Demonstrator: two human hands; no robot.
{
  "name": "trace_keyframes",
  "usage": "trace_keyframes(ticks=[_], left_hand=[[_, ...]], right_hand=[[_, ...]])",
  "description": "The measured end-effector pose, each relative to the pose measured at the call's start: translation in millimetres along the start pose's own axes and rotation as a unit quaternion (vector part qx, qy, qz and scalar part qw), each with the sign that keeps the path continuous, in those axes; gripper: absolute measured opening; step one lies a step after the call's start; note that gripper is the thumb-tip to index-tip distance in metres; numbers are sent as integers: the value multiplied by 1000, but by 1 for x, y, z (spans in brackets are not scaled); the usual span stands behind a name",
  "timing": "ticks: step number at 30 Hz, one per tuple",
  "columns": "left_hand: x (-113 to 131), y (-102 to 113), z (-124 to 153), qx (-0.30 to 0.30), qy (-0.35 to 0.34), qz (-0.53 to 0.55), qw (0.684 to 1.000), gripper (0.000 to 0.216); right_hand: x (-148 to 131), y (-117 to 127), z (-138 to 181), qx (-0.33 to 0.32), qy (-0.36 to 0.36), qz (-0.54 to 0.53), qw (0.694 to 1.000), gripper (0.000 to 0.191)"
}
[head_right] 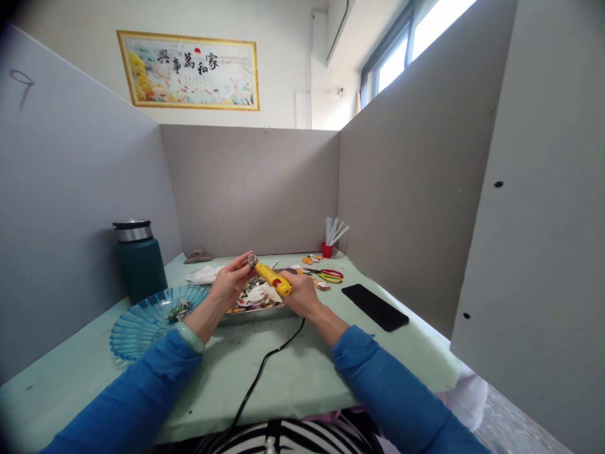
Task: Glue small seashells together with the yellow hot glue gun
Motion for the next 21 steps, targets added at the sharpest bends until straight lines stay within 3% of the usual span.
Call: trace_keyframes(ticks=[21], left_hand=[[-1, 2, -1, 9, 17, 18, 1000, 31]], right_hand=[[3, 0, 2, 10, -3, 10, 1000, 18]])
Point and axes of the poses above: each hand's wrist, its own z-axis away from the middle knuckle, its own y-axis out of the back of the hand, x = y × z, the point moved 6 cm from there along -z, towards the middle knuckle, and after that the axes turned 12 degrees about -x, right-handed, at the moved point
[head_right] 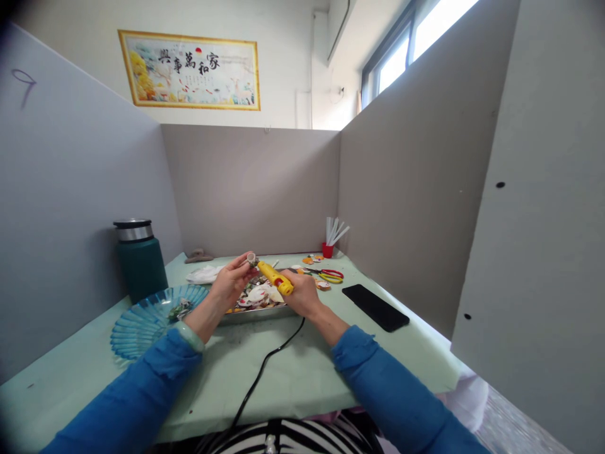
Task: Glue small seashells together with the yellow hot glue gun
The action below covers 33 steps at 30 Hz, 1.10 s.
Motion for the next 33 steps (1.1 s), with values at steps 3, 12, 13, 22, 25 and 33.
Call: trace_keyframes(ticks=[3, 12, 13, 22, 25, 33], left_hand=[[1, 0, 0, 0, 0, -6, 1000, 32], [2, -1, 0, 10, -9, 2, 1000, 33], [2, 0, 0, 11, -8, 3, 1000, 33], [0, -3, 3, 7, 14, -16, 1000, 32], [1, -4, 3, 10, 16, -20, 1000, 29], [1, -2, 5, 10, 28, -35, 999, 33]], right_hand=[[0, -1, 0, -3, -1, -6, 1000, 17], [0, -1, 0, -4, -1, 0, 1000, 18], [0, -2, 0, -6, -2, 1, 1000, 18], [0, -1, 0, -8, -5, -6, 1000, 18], [0, -2, 0, -11, -8, -13, 1000, 17], [3, -3, -3, -15, -39, -77, 996, 19]])
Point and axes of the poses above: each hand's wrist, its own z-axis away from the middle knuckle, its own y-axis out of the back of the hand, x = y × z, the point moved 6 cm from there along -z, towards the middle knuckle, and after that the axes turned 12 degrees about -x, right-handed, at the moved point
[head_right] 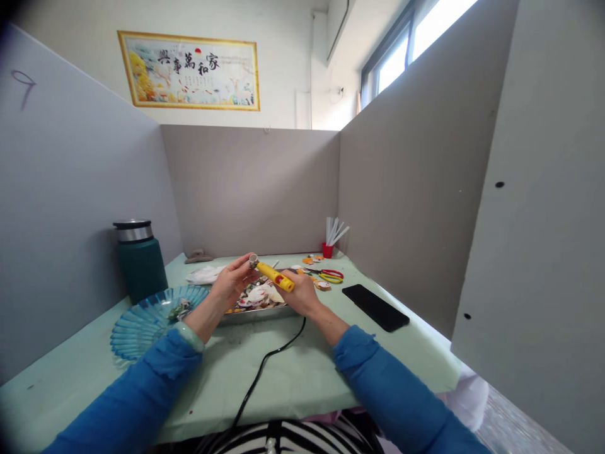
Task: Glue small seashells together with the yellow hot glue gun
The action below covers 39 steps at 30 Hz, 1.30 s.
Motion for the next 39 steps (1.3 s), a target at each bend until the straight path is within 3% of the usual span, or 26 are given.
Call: trace_keyframes(ticks=[14, 29, 39], left_hand=[[1, -1, 1, 12, 11, -15, 1000, 32], [-2, -7, 2, -4, 26, 34, 999, 16], [-2, -7, 3, 8, 35, 44, 998, 18]], right_hand=[[19, -6, -7, -41, -123, -190, 973, 29], [18, -6, -7, -26, -113, -156, 981, 28], [10, -2, -6, -10, -90, -120, 989, 25]])
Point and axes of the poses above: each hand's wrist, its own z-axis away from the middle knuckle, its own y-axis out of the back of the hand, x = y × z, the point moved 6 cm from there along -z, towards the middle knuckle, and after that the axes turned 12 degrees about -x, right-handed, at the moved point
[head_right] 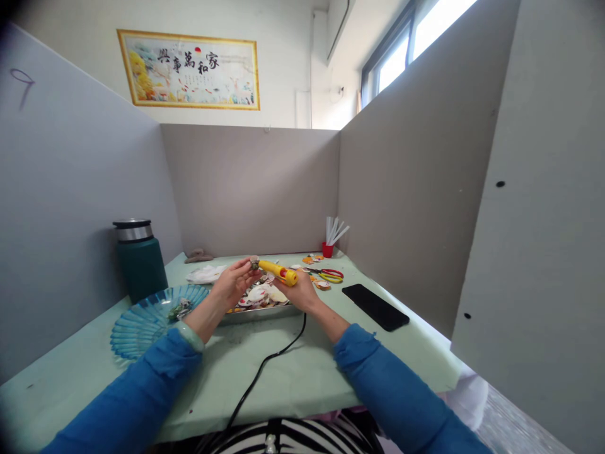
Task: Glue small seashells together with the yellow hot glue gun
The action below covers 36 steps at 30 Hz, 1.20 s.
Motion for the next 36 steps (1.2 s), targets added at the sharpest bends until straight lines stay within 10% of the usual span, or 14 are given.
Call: trace_keyframes(ticks=[36], left_hand=[[-1, -1, -2, -29, -11, -10, 999, 30]], right_hand=[[-1, -1, 2, 8, 24, 11, 1000, 27]])
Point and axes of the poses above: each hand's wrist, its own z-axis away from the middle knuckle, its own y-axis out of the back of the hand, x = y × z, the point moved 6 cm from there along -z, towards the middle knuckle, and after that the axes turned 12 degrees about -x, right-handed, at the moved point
